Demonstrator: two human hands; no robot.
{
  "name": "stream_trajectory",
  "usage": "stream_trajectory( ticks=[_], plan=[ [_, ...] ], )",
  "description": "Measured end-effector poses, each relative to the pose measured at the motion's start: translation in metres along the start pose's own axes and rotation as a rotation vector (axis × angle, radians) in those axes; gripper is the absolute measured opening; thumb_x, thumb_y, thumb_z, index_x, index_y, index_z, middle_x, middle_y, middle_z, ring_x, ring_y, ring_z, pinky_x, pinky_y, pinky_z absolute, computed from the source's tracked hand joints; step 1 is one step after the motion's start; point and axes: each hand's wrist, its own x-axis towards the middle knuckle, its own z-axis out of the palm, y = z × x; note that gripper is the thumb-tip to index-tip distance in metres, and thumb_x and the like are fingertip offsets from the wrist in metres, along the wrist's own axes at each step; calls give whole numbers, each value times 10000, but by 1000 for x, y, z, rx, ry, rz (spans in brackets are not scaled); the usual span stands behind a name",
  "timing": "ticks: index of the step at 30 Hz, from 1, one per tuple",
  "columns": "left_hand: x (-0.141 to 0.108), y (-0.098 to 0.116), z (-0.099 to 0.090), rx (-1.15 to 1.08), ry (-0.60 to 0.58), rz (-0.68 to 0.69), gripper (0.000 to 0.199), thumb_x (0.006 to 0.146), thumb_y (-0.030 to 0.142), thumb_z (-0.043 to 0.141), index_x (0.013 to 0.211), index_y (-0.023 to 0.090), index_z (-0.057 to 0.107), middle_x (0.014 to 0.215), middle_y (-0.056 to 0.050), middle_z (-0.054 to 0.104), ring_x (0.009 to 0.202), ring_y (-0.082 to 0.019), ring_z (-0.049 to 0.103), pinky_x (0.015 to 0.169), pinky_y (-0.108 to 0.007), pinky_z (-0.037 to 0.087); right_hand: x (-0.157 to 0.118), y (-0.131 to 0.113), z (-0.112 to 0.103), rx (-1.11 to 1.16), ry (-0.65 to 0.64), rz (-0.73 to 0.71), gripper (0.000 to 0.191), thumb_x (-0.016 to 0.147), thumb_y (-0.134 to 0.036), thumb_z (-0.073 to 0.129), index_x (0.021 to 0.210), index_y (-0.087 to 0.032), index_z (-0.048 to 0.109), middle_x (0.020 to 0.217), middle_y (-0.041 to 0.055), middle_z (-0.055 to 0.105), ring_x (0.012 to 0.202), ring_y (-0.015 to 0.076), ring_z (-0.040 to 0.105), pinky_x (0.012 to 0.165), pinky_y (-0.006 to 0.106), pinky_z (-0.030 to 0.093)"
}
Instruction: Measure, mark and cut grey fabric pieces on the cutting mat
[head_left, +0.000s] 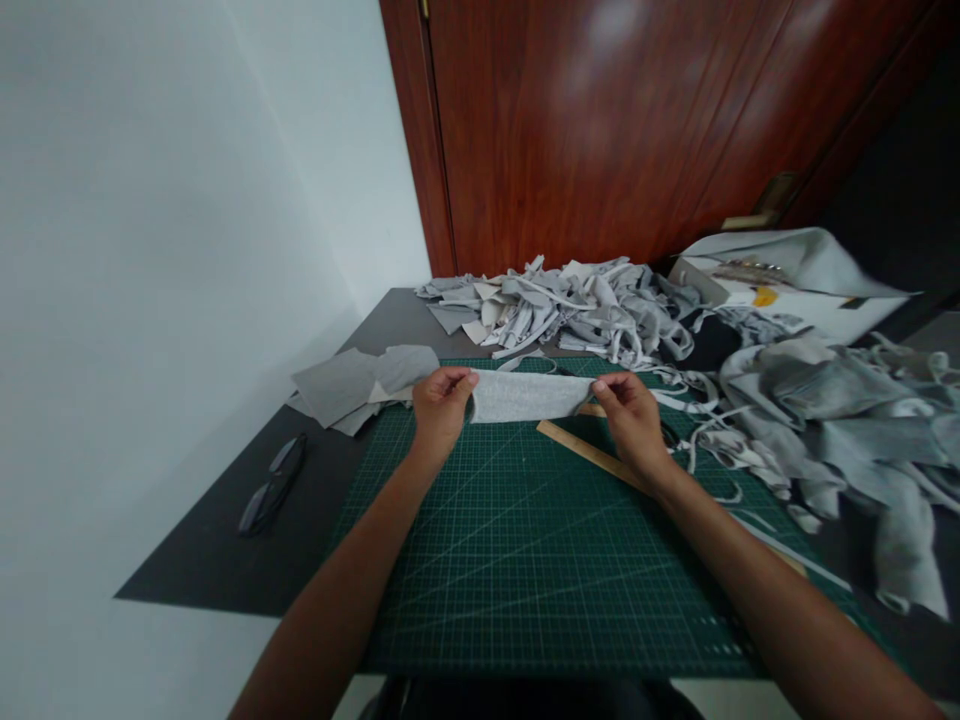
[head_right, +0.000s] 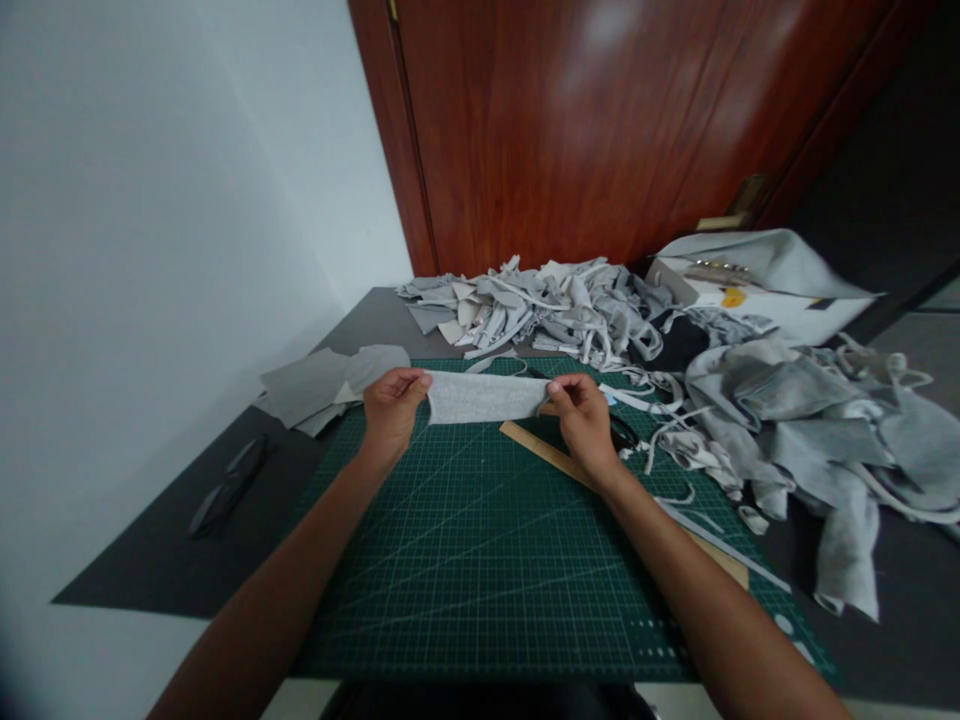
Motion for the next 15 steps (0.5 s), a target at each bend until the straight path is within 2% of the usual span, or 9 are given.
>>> stream_trajectory(
  ticks=[3,6,8,11,15],
  plan=[
    [-3,1,1,7,-22,-20,284,691,430,850,774,184,735,675,9,697,606,-126,601,609,-245,479,0,0,-1,-10,14,6,365,822,-572,781,868,-235,648,791,-7,650,726,169,593,695,308,481],
    [-4,1,1,25,-44,-44,294,723,455,818,777,181,726,642,14,668,551,-118,555,536,-233,441,2,0,-3,4,-56,50,358,818,-564,777,853,-243,623,743,-25,604,661,155,546,619,285,443],
    [-4,0,0,51,-48,-49,265,722,429,809,752,182,718,620,19,652,536,-116,539,516,-228,424,3,0,-3,-2,-106,99,366,779,-554,803,816,-240,619,704,-31,590,616,149,516,574,279,414],
    [-8,0,2,96,-52,-47,204,704,353,811,692,188,692,613,17,653,558,-121,560,529,-220,423,2,1,-1,-20,-91,154,392,703,-553,850,749,-232,630,659,-30,597,576,146,500,544,281,392],
    [-28,-1,16,120,-106,-69,184,704,308,806,658,189,673,629,7,667,552,-118,570,520,-213,414,-11,-6,10,49,-83,205,391,673,-546,876,722,-232,647,632,-35,607,556,143,508,542,282,397]
  ],
)
